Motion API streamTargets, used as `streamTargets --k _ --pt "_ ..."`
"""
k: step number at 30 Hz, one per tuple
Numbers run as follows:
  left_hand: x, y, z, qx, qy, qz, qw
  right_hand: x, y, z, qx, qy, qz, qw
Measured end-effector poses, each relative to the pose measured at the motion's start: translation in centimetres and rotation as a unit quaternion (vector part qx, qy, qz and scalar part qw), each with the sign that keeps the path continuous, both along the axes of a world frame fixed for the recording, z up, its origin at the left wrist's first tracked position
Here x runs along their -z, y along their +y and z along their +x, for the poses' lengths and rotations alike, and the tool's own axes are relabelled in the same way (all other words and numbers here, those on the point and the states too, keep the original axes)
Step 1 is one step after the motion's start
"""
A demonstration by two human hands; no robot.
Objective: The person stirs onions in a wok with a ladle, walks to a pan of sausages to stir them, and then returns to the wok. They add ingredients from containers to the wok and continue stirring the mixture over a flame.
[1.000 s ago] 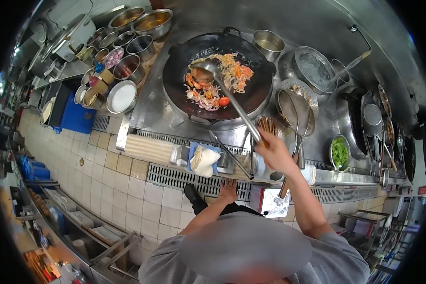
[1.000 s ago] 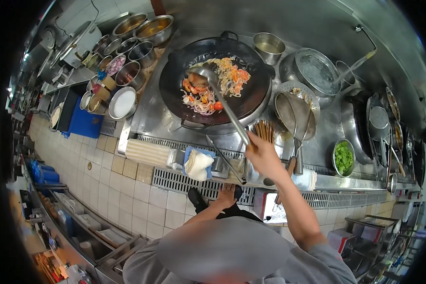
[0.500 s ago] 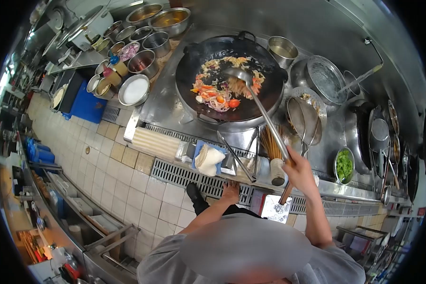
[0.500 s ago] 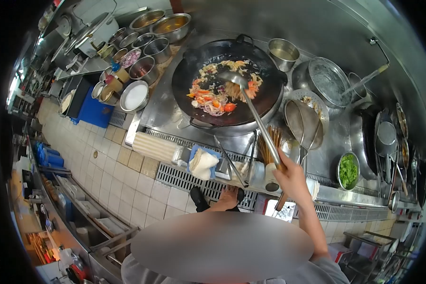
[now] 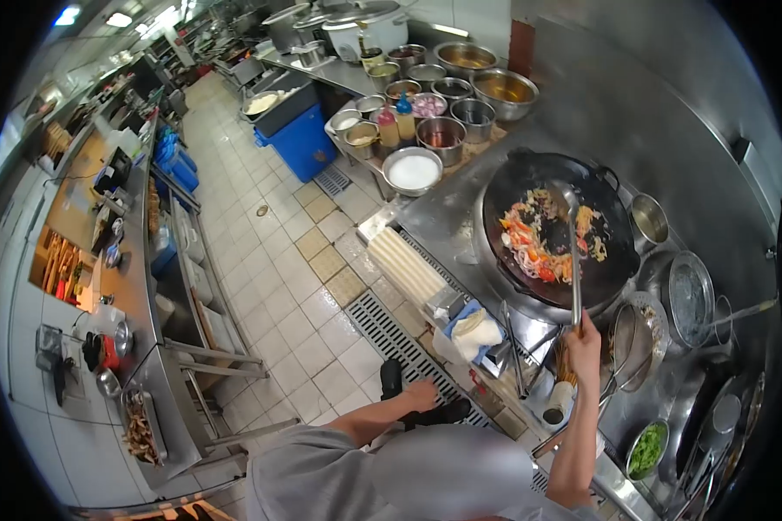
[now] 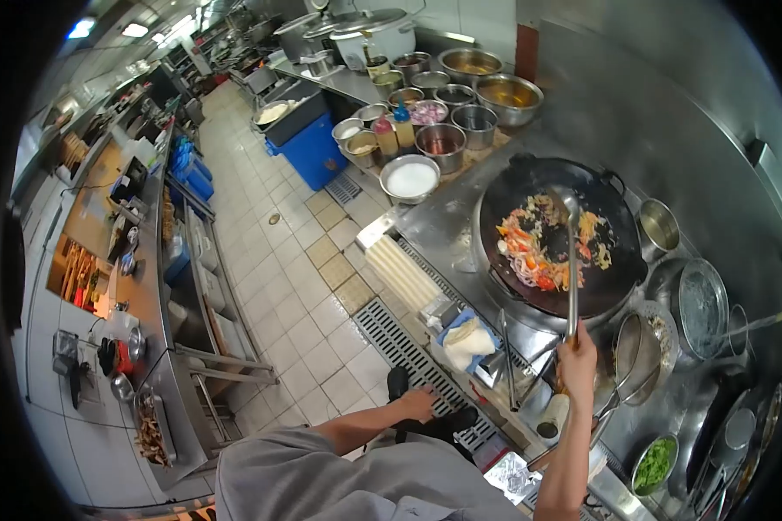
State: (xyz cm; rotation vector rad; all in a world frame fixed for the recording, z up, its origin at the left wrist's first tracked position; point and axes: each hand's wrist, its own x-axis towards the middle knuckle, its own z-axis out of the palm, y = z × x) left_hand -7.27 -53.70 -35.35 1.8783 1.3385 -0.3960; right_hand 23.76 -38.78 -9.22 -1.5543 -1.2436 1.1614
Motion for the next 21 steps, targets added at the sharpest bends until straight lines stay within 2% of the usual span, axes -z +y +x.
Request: streamTargets --k 2,4,7,10,12,14,16,18,20,21 --pt "1.1 -1.2 -4.1 -0.083 0.013 0.031 0.996 -3.1 -3.3 -0.2 -0.045 0.053 -0.059 0.996" --pt "1.0 -2.3 -7.8 -0.164 0.02 0.035 0.986 -5.0 -8.1 -0.6 -0.031 0.054 -0.089 0.994" --pt "0.3 -4.2 -12.8 -0.257 0.017 -0.015 0.966 -4.8 -11.8 -0.2 0.016 0.154 -0.113 0.981" --pt "0.7 -5.8 -16.3 -0.195 0.039 -0.054 0.979 -2.6 -9.1 1.7 0.066 0.211 -0.143 0.965" --pt "-3.7 -5.5 -17.1 -0.204 0.048 -0.101 0.973 -3.7 -6.6 0.8 0.05 0.146 -0.096 0.983" --pt "1.2 -6.7 -18.7 -0.301 0.043 -0.072 0.95 1.2 -3.0 3.4 0.033 0.081 -0.007 0.996" --pt "4.2 -7.5 -20.4 -0.348 0.029 -0.026 0.937 6.3 -0.8 3.9 0.032 -0.009 0.101 0.994" --pt "5.2 -8.2 -21.4 -0.347 -0.002 0.027 0.938 2.6 -2.4 -0.8 0.045 -0.009 0.03 0.998" --pt "5.7 -8.5 -23.4 -0.373 -0.023 0.013 0.927 -4.3 -6.2 -3.8 0.023 -0.052 -0.056 0.997" --pt "4.3 -8.2 -23.9 -0.403 -0.028 -0.008 0.915 -6.3 -8.1 -4.0 0.058 -0.043 -0.087 0.994"
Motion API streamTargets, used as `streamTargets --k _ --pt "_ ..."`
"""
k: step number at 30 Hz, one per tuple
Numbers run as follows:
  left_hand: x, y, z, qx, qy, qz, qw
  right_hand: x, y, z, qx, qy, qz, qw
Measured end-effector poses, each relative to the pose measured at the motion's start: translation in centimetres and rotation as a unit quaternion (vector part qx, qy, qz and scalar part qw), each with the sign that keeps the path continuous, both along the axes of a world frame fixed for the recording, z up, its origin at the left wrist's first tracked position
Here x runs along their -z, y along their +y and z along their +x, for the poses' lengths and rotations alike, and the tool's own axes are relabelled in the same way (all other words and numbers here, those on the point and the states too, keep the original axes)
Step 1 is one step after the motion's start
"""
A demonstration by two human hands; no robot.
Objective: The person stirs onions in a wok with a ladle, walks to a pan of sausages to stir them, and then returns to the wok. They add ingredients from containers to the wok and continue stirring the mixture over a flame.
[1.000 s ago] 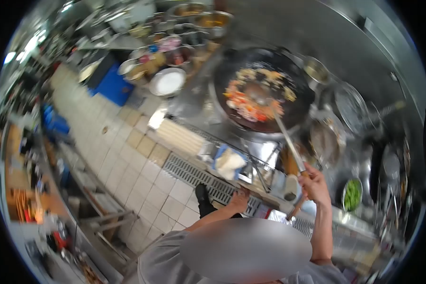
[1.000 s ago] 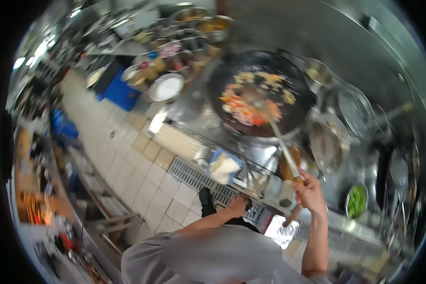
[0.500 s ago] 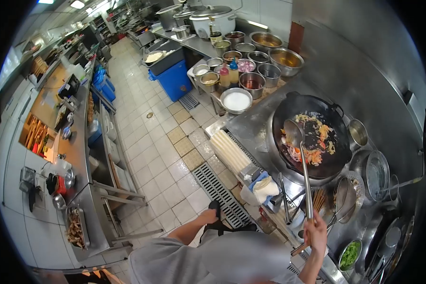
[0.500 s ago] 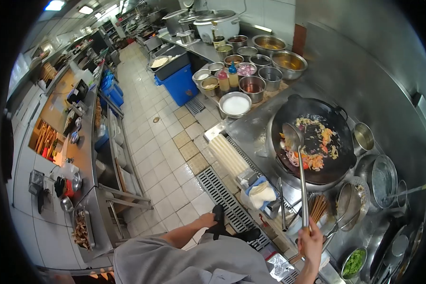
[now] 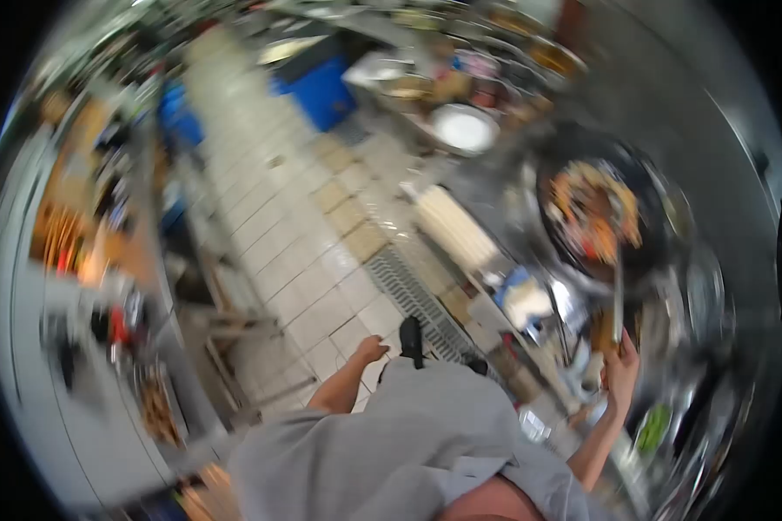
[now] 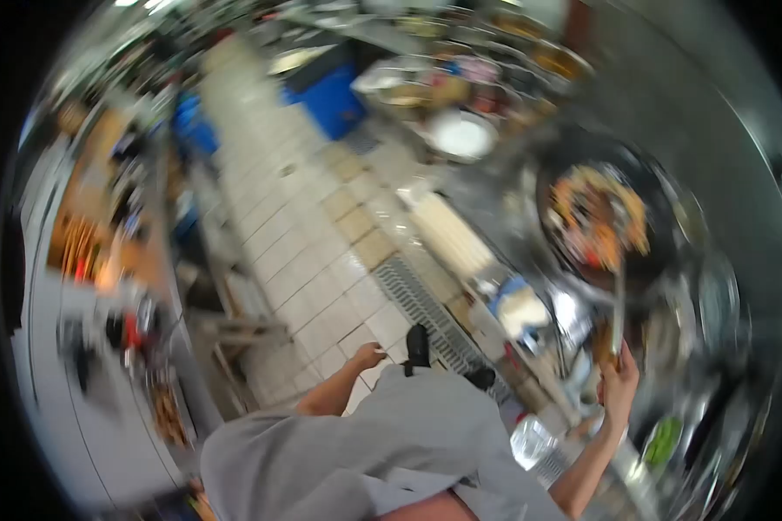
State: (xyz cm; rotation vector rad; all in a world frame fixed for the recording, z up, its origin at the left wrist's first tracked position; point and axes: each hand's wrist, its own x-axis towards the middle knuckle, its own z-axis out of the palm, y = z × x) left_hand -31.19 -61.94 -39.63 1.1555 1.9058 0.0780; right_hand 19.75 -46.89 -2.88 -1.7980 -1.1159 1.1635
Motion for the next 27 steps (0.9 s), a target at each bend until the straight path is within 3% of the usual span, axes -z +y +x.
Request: streamTargets --k 2,4,5,6,9,11,12,15,17,21,22,24,26,27 --pt "1.3 -1.2 -2.2 0.001 0.027 0.058 0.998 -3.5 -4.5 0.1 -0.017 0.0 -0.035 0.999" --pt "0.7 -1.4 -3.9 -0.014 0.0 -0.047 0.999 -5.5 -7.2 -0.4 -0.028 0.005 -0.04 0.999" --pt "1.0 -1.6 -4.7 0.032 0.015 -0.069 0.997 -5.6 -7.6 -0.4 -0.006 -0.001 -0.046 0.999" --pt "1.6 -1.3 -5.5 0.068 0.033 -0.082 0.994 -5.4 -7.1 -0.5 -0.011 -0.013 -0.054 0.998" --pt "3.9 0.0 -7.1 0.055 0.021 -0.125 0.99 -0.5 -1.5 0.2 -0.023 -0.05 0.006 0.998" --pt "5.2 2.1 -7.8 0.06 0.003 -0.087 0.994 2.1 2.5 0.6 0.01 0.028 0.06 0.998" --pt "5.3 3.6 -8.0 0.051 -0.006 -0.064 0.997 2.1 3.9 0.2 0.076 0.019 0.056 0.995" --pt "4.4 7.0 -7.8 0.015 -0.037 0.007 0.999 3.1 7.5 0.4 0.096 -0.013 0.096 0.991" --pt "2.6 8.7 -6.8 0.018 -0.035 0.006 0.999 3.9 9.9 0.0 0.074 0.007 0.075 0.994" --pt "5.4 9.1 -7.3 0.048 -0.048 0.046 0.997 4.3 8.5 -1.9 0.027 -0.002 0.02 0.999" --pt "5.8 8.6 -7.3 0.045 -0.054 0.034 0.997 4.8 7.0 -1.1 -0.045 -0.095 0.04 0.994" --pt "6.5 7.3 -7.1 0.036 -0.064 0.01 0.997 7.3 3.1 1.8 -0.098 -0.305 0.22 0.921" --pt "4.2 5.4 -6.2 0.008 -0.076 -0.045 0.996 0.5 -1.0 0.9 -0.076 -0.468 0.018 0.88" --pt "3.0 4.7 -5.6 -0.008 -0.083 -0.072 0.994 -1.6 -2.9 0.7 -0.083 -0.486 0.019 0.87"
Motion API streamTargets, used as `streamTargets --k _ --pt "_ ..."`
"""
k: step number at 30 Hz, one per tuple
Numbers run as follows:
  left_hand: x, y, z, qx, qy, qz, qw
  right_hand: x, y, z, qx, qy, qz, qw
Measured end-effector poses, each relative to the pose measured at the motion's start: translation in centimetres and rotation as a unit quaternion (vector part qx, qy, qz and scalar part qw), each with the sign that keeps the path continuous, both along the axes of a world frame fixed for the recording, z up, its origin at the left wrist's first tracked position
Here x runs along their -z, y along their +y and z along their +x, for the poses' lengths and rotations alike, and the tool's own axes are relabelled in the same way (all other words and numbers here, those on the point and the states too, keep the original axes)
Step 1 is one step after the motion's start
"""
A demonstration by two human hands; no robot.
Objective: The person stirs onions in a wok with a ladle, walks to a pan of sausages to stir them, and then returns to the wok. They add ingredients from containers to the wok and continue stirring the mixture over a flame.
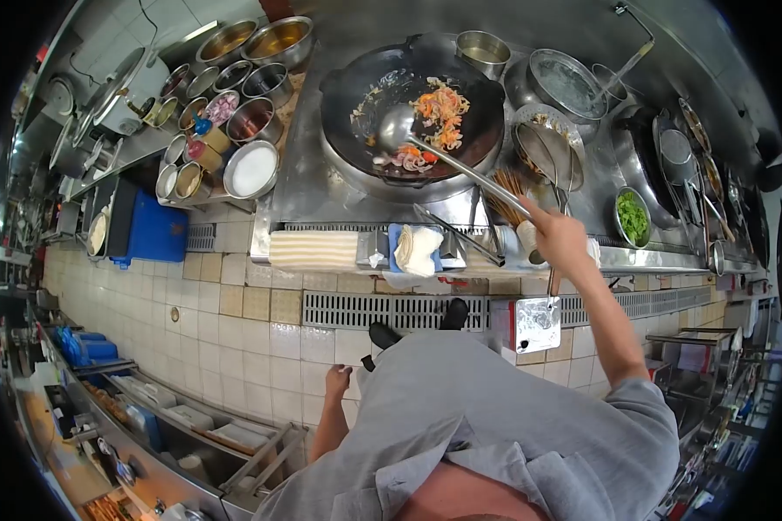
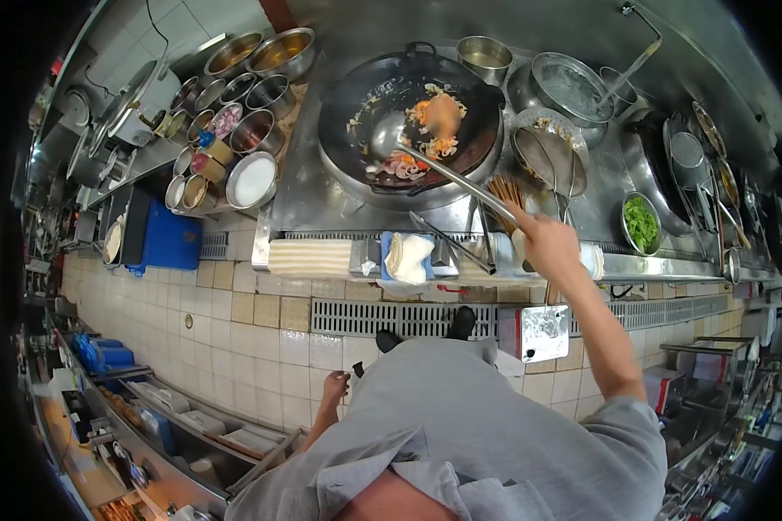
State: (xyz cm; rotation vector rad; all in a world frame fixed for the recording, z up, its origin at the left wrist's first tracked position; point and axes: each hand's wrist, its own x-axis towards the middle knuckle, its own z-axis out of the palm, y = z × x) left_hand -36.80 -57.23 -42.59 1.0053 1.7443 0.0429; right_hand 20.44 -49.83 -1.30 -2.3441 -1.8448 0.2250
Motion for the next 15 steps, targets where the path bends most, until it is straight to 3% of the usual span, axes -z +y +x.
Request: streamTargets --k 1,6,8,9,12,13,14,15 --pt "1.6 -1.9 -0.6 -0.034 -0.002 0.014 0.999 -1.7 -1.9 -0.2 -0.008 -0.02 0.0 1.0" --pt "-0.6 -5.2 -0.7 0.124 0.063 -0.06 0.988 -7.3 -7.8 0.3 0.064 0.325 -0.087 0.94" --pt "-2.3 -5.6 0.2 0.121 0.04 -0.083 0.988 -4.0 -6.3 1.2 0.056 0.33 -0.042 0.941" --pt "-1.0 -4.9 -0.2 0.181 0.05 -0.078 0.979 -1.4 -5.0 1.8 0.055 0.306 -0.021 0.95" --pt "2.6 -2.3 -0.6 0.302 0.074 -0.027 0.95 1.4 0.0 1.3 0.177 0.485 0.026 0.856" --pt "2.5 -1.6 -0.4 0.158 0.031 -0.012 0.987 2.3 1.3 1.1 0.208 0.523 0.052 0.825" --pt "1.0 -0.2 0.4 0.011 -0.013 0.002 1.0 4.0 2.6 0.8 0.194 0.502 0.075 0.839" --pt "0.0 1.3 1.1 0.004 -0.013 0.024 1.0 5.9 3.9 0.4 0.181 0.481 0.099 0.852"
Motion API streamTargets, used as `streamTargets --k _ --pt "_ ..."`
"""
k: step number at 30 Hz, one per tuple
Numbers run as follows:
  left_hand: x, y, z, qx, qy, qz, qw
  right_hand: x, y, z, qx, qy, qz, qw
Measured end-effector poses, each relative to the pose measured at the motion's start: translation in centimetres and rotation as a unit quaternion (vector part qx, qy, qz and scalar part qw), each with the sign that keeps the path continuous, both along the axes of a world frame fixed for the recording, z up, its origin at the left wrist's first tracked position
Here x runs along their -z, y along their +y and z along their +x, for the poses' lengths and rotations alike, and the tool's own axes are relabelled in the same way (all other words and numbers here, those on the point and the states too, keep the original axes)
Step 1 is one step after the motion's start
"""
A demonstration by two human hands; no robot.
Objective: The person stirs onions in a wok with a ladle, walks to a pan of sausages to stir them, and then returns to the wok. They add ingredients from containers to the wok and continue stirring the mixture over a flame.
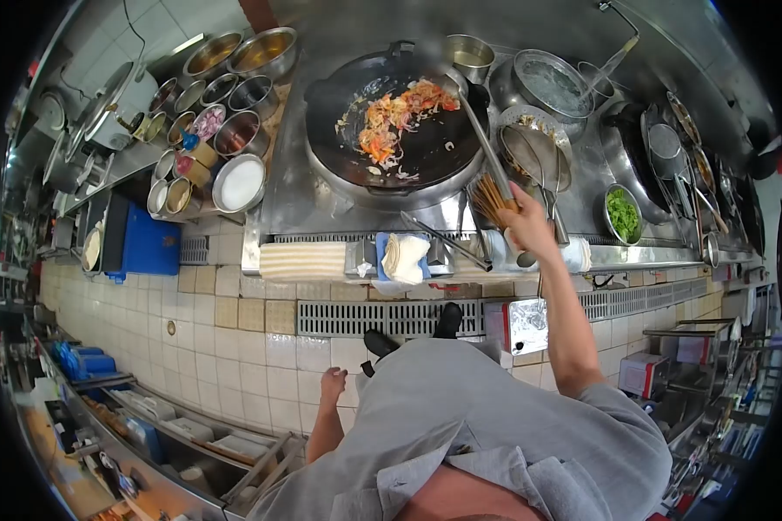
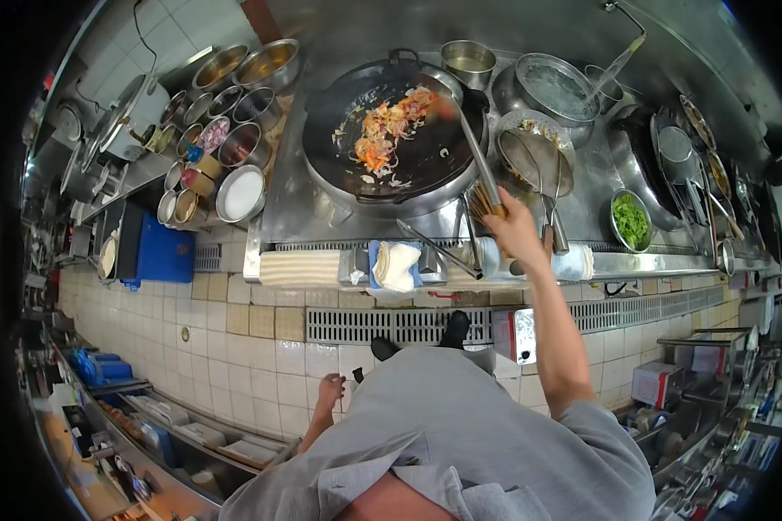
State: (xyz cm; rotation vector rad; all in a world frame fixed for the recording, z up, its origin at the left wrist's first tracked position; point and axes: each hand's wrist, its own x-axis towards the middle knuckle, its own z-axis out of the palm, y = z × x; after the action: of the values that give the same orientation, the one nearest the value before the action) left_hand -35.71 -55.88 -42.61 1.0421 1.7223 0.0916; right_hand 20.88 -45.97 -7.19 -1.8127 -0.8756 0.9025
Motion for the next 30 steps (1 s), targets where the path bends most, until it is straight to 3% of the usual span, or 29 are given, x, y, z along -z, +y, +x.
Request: streamTargets --k 1,4,5,8,11,14,16,19,21,23,25,27,28,29,30 --pt "-0.8 1.4 0.7 -0.006 0.0 0.021 1.0 0.6 0.8 -0.8 0.001 -0.03 0.021 0.999" --pt "-2.9 3.5 1.9 -0.039 -0.023 0.041 0.998 -0.1 1.1 -3.8 -0.037 0.113 0.016 0.993" --pt "-3.3 3.8 2.1 -0.053 -0.034 0.042 0.997 -0.4 0.5 -4.0 -0.052 0.107 0.005 0.993" --pt "-1.4 2.4 1.0 -0.054 -0.019 0.034 0.998 -2.6 -2.4 -4.7 -0.098 0.114 -0.033 0.988" --pt "0.2 -0.2 -1.1 0.025 0.012 -0.029 0.999 -3.9 -3.7 -4.3 -0.116 0.173 -0.073 0.975" --pt "-0.9 -3.6 -0.9 -0.01 0.023 -0.108 0.994 -1.5 -0.2 -1.6 -0.1 0.212 -0.076 0.969" --pt "3.5 -6.1 -4.2 0.188 0.008 -0.018 0.982 -1.7 2.7 -0.7 -0.089 0.172 -0.035 0.98" --pt "2.0 -7.2 -4.2 0.17 0.011 -0.002 0.985 -0.5 6.3 0.0 -0.062 0.078 0.018 0.995" --pt "-5.4 -5.9 -0.1 0.014 0.054 -0.089 0.994 0.3 8.4 0.3 -0.051 0.038 0.032 0.997" --pt "-1.5 -7.2 -2.4 0.084 0.036 -0.053 0.994 0.8 10.1 -0.9 -0.046 0.038 0.029 0.998" --pt "-0.6 -6.9 -2.7 0.123 0.026 -0.029 0.992 0.1 10.2 -2.7 -0.056 0.092 -0.004 0.994" --pt "-0.3 -6.1 -2.2 0.101 0.023 -0.038 0.994 0.7 9.0 -2.8 -0.118 0.053 -0.027 0.991" --pt "-1.0 -5.3 -1.3 0.075 0.02 -0.047 0.996 2.5 7.2 -1.8 -0.2 -0.114 0.034 0.973" --pt "-2.7 -4.2 0.3 0.017 0.016 -0.067 0.997 3.8 5.5 -0.9 -0.214 -0.251 0.085 0.94" --pt "-3.7 -3.2 1.3 -0.044 0.014 -0.087 0.995 2.5 3.5 0.2 -0.233 -0.26 0.027 0.937"
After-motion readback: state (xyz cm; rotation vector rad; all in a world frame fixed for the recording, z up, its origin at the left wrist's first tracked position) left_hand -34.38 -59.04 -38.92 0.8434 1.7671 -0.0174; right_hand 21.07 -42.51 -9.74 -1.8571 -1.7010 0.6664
